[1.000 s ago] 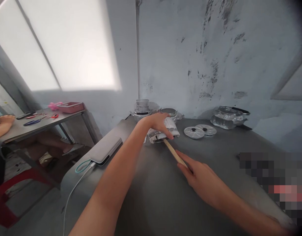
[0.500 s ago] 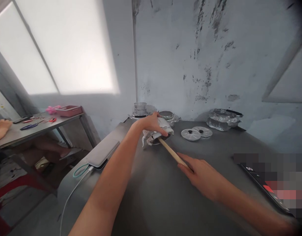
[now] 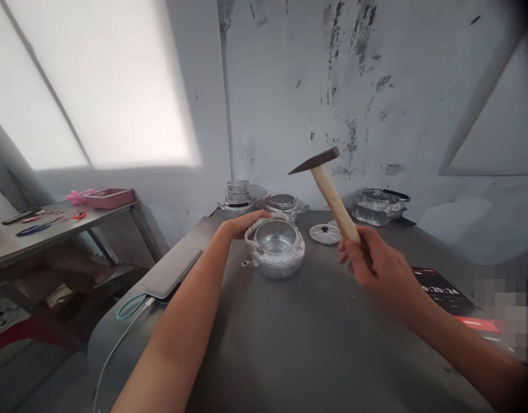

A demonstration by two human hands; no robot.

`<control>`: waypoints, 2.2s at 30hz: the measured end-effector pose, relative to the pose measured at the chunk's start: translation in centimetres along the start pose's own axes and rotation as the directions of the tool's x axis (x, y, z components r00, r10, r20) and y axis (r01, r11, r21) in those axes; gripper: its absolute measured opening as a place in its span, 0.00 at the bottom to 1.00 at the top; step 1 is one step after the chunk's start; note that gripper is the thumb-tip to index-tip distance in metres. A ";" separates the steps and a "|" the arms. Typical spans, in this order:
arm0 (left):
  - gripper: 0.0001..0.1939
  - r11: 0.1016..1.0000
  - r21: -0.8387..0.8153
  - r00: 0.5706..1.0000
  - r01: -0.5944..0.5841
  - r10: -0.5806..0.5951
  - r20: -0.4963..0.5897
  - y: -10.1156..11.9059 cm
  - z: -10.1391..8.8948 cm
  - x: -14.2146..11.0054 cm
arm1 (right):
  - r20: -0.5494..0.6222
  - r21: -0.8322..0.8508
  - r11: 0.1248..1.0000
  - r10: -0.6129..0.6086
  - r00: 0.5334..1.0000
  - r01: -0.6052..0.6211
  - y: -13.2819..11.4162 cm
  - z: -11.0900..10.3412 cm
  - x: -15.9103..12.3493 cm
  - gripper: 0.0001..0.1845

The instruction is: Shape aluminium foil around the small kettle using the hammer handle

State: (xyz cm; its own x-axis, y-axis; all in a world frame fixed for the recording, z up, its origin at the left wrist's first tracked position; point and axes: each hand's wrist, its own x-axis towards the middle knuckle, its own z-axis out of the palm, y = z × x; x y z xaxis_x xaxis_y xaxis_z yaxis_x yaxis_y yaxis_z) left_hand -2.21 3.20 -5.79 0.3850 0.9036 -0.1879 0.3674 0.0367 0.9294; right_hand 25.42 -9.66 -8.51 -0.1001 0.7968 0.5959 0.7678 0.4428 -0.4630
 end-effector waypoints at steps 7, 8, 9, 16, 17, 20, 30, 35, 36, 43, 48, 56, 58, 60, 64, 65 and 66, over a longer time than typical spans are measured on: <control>0.18 0.967 0.099 0.971 -0.233 0.226 0.073 0.1 1.5 1.8 | 0.113 0.246 0.904 0.331 0.937 -0.350 -0.1 1.1 0.0 0.14; 0.19 0.945 0.169 0.960 -0.279 0.275 0.045 0.7 1.0 1.4 | 0.134 0.246 0.895 0.349 0.927 -0.373 0.1 1.2 0.0 0.15; 0.19 0.915 0.247 0.945 -0.318 0.327 0.007 1.5 0.7 0.8 | 0.155 0.250 0.886 0.361 0.920 -0.390 0.3 1.3 0.0 0.15; 0.21 0.678 0.620 0.914 -0.394 0.219 0.341 7.4 2.9 -4.5 | 0.064 0.284 0.902 0.321 0.945 -0.325 0.6 1.6 -0.3 0.16; 0.20 0.651 0.655 0.914 -0.384 0.167 0.370 7.7 3.8 -4.8 | 0.011 0.261 0.920 0.299 0.954 -0.292 0.5 1.5 -0.3 0.16; 0.19 0.546 0.748 0.913 -0.377 0.082 0.400 7.7 6.3 -4.5 | -0.102 0.184 0.957 0.247 0.964 -0.226 0.1 1.2 -0.3 0.14; 0.20 0.533 0.648 0.777 -0.544 0.028 0.629 7.1 6.3 -3.5 | -0.097 0.053 0.971 0.238 0.966 -0.234 0.1 1.2 -0.2 0.11; 0.22 0.555 0.708 0.842 -0.436 -0.026 0.539 7.3 6.8 -3.9 | -0.073 0.082 0.957 0.283 0.956 -0.277 0.6 1.4 0.0 0.11; 0.23 0.559 0.709 0.844 -0.430 -0.031 0.535 7.2 6.9 -3.8 | -0.073 0.087 0.957 0.283 0.956 -0.276 0.7 1.5 0.0 0.11; 0.21 0.564 0.659 0.790 -0.497 -0.019 0.612 6.8 7.0 -3.1 | -0.066 0.065 0.968 0.249 0.966 -0.244 0.3 1.4 -0.2 0.11; 0.20 0.561 0.641 0.775 -0.524 0.001 0.633 6.7 6.9 -3.1 | -0.060 0.049 0.978 0.205 0.977 -0.202 0.2 1.5 -0.4 0.10; 0.19 0.562 0.714 0.867 -0.417 0.011 0.498 7.0 7.0 -3.6 | -0.047 0.022 0.981 0.196 0.980 -0.195 0.3 1.6 -0.4 0.09; 0.20 0.558 0.724 0.874 -0.406 0.006 0.486 7.0 7.1 -3.6 | -0.044 0.015 0.980 0.199 0.979 -0.198 0.3 1.6 -0.4 0.09; 0.20 0.556 0.725 0.871 -0.407 -0.002 0.491 7.0 7.1 -3.5 | -0.042 0.015 0.979 0.203 0.978 -0.203 0.3 1.7 -0.5 0.09; 0.20 0.564 0.720 0.870 -0.405 -0.006 0.494 6.8 6.6 -3.3 | -0.050 0.020 0.979 0.204 0.978 -0.203 0.3 1.7 -0.5 0.10; 0.20 0.567 0.718 0.871 -0.404 -0.002 0.492 6.8 6.5 -3.3 | -0.052 0.019 0.979 0.203 0.978 -0.203 0.3 1.7 -0.5 0.10; 0.20 0.570 0.715 0.871 -0.404 0.002 0.491 6.8 6.3 -3.3 | -0.051 0.019 0.979 0.203 0.978 -0.202 0.3 1.6 -0.5 0.10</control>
State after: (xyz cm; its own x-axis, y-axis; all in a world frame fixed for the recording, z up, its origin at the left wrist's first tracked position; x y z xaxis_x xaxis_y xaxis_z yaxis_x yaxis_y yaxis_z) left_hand 4.35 -2.26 -0.87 0.7517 0.5777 -0.3181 0.6594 -0.6494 0.3788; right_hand 24.64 -9.25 -10.02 0.0900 0.8483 0.5219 0.7600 0.2802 -0.5865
